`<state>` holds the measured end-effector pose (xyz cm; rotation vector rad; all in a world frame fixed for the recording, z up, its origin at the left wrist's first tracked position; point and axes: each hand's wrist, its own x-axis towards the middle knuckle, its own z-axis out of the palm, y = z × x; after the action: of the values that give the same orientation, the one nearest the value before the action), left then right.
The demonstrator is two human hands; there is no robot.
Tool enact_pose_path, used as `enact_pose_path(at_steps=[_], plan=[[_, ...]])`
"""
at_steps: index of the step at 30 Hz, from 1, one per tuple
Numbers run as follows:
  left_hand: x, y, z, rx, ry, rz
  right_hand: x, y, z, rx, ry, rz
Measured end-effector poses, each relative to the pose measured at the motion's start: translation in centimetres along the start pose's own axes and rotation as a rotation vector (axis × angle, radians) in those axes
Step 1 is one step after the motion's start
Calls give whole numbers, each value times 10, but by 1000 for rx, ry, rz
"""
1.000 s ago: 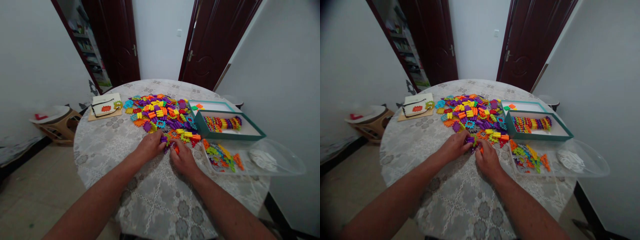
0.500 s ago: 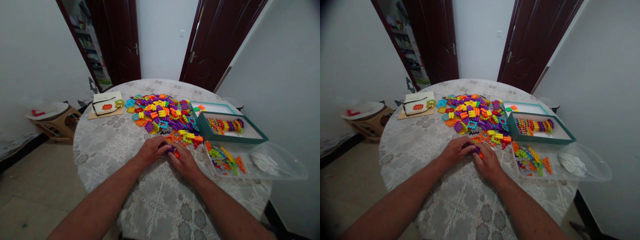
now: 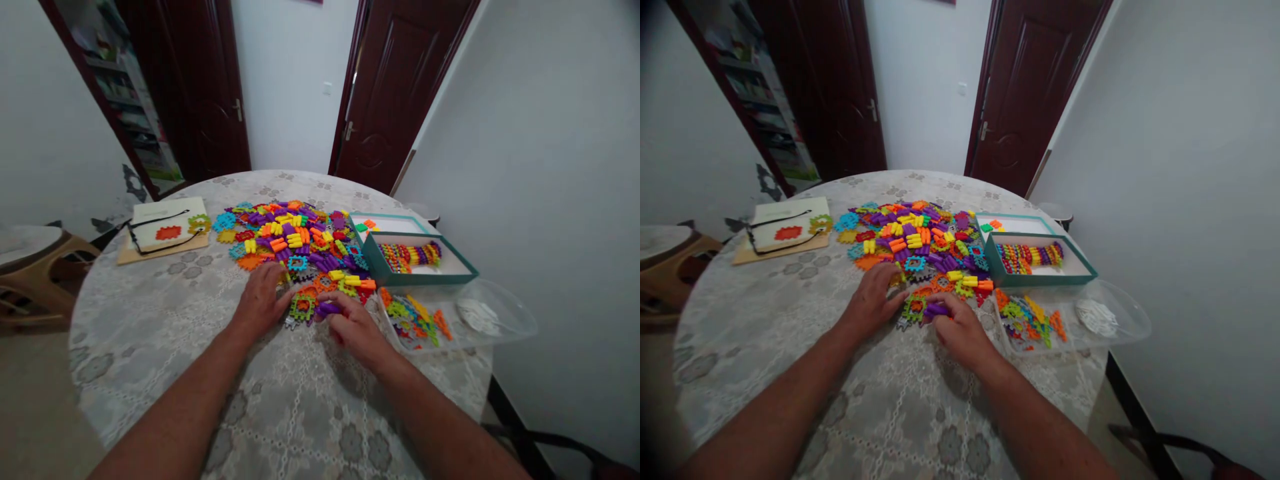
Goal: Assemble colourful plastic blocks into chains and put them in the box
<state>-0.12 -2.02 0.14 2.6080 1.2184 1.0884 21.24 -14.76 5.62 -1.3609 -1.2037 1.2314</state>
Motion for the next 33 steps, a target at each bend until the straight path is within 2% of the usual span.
enact_pose_path(at_steps=[3, 5, 7, 9, 13, 16, 21, 25, 30, 33], plan=[[1, 3, -4, -47, -31, 19, 0, -22, -13, 217, -45, 172], [2, 6, -6, -63, -85, 12, 4, -36, -26, 246, -37, 176], [3, 8, -8, -66, -126, 0, 14, -47, -39, 173, 29, 126], [4, 10, -9, -66, -96, -6, 29, -54, -51, -28, 120, 48], [2, 8, -7, -72, 17, -5, 66, -59, -61, -673, 295, -186], [-1, 4, -1, -61, -25, 3, 93, -54, -52, -1038, 318, -234], [-5, -4, 9, -34, -27, 26, 118, -34, -21, -1349, 215, -15], [-6, -4, 10, -21, -37, 18, 119, -22, -5, -1375, 231, -20], [-5, -2, 8, -16, -67, -19, 113, -13, -3, -1355, 199, -72], [-4, 1, 5, -13, -82, -38, 112, -6, -3, -1355, 241, -89]])
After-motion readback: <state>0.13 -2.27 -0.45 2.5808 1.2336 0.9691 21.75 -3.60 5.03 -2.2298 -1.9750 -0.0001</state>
